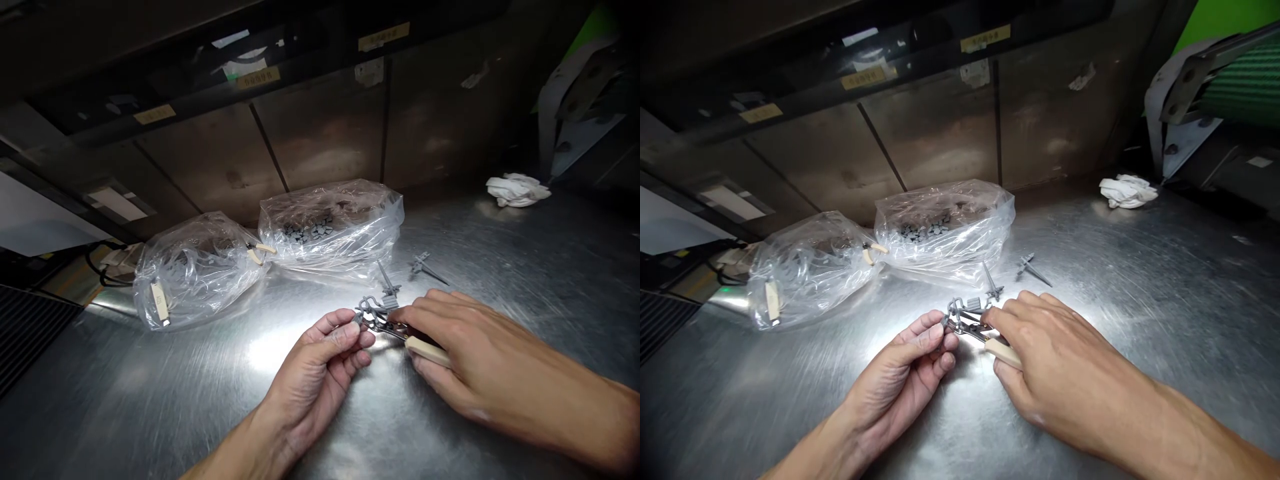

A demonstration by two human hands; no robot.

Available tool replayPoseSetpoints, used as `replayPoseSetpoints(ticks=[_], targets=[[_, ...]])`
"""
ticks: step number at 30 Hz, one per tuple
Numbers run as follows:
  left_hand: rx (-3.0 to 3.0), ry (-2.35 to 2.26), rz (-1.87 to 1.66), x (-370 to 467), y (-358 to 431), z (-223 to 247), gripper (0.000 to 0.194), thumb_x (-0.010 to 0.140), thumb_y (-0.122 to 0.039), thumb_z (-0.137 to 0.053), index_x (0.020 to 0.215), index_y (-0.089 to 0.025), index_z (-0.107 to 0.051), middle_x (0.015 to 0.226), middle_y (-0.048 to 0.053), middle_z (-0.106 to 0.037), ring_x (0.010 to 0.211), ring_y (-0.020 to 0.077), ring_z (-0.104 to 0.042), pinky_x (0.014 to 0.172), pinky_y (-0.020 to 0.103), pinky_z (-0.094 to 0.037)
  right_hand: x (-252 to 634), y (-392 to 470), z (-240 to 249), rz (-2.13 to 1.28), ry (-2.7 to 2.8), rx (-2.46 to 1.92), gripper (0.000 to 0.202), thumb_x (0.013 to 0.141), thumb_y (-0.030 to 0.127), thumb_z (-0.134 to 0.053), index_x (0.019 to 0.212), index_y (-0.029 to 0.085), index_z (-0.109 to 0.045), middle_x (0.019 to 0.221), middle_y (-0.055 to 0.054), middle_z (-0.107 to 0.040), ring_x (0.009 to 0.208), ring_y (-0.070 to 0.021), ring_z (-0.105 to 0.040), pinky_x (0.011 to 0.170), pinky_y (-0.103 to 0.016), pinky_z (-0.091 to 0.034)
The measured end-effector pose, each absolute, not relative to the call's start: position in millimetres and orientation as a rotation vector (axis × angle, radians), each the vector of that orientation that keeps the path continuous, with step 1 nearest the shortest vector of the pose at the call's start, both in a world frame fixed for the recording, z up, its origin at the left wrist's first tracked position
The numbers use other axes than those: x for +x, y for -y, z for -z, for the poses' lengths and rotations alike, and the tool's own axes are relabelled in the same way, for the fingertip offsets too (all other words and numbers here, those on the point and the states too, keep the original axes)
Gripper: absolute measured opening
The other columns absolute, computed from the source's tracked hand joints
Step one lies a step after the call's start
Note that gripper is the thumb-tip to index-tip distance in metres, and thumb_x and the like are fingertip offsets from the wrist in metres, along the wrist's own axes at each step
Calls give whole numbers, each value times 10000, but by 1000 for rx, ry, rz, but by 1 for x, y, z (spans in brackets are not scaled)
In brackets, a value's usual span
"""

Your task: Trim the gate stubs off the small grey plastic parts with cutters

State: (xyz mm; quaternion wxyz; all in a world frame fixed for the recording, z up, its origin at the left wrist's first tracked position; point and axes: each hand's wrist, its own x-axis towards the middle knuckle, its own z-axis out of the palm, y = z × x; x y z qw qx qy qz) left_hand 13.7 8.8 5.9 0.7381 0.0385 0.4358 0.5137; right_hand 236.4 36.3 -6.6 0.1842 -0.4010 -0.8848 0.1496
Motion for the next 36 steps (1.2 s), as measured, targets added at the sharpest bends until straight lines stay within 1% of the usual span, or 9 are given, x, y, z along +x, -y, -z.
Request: replayPoseSetpoints(ticks=[3,6,12,16,19,24,29,36], targets=[[99,-950,-1129,13,-9,-4,179,924,81,-732,903,-86,-792,788,85,-788,688,155,-791,614,211,-653,237,-35,10,-376,2491,-1124,121,905,181,-579,982,233,-658,951,-75,-717,867,-265,-630,799,-438,-479],[139,-946,-1138,12,-9,0,163,859,66,-812,900,-92,-812,779,83,-789,699,162,-792,626,210,-656,237,-35,11,-305,2481,-1118,98,898,188,-579,948,241,-645,926,-73,-705,848,-274,-614,787,-443,-464],[183,-942,-1155,11,-7,3,230,733,27,-944,889,-105,-839,778,84,-796,703,164,-788,643,208,-659,237,-35,10,-223,2467,-1045,73,900,172,-587,901,246,-586,873,-62,-659,808,-268,-575,761,-432,-423],[181,-956,-1148,12,-6,2,253,698,11,-977,882,-103,-844,778,84,-799,690,166,-789,642,211,-660,235,-37,7,-163,2484,-1004,104,892,154,-611,905,247,-566,868,-54,-643,805,-268,-563,764,-426,-408],[180,-975,-1150,12,-6,0,241,705,23,-963,878,-96,-845,767,88,-797,674,163,-784,638,210,-660,234,-38,5,-96,2485,-969,142,888,127,-615,903,250,-546,856,-47,-625,793,-263,-551,755,-418,-397],[181,-997,-1138,11,-6,-3,204,737,46,-916,882,-79,-846,745,104,-793,657,166,-779,623,211,-660,235,-40,3,-43,2497,-909,174,922,111,-627,918,248,-520,860,-39,-601,794,-257,-546,732,-402,-388],[153,-1019,-1129,11,-7,-2,173,794,72,-850,903,-63,-848,759,110,-799,647,164,-781,619,213,-666,236,-42,5,-43,2505,-896,200,905,102,-666,939,250,-536,867,-32,-608,787,-258,-559,730,-398,-404],[135,-1046,-1130,13,-6,-3,169,874,100,-758,909,-43,-842,754,115,-794,625,159,-777,601,209,-663,238,-44,6,-42,2511,-886,175,933,105,-637,928,251,-540,847,-25,-615,774,-258,-589,726,-399,-435]])
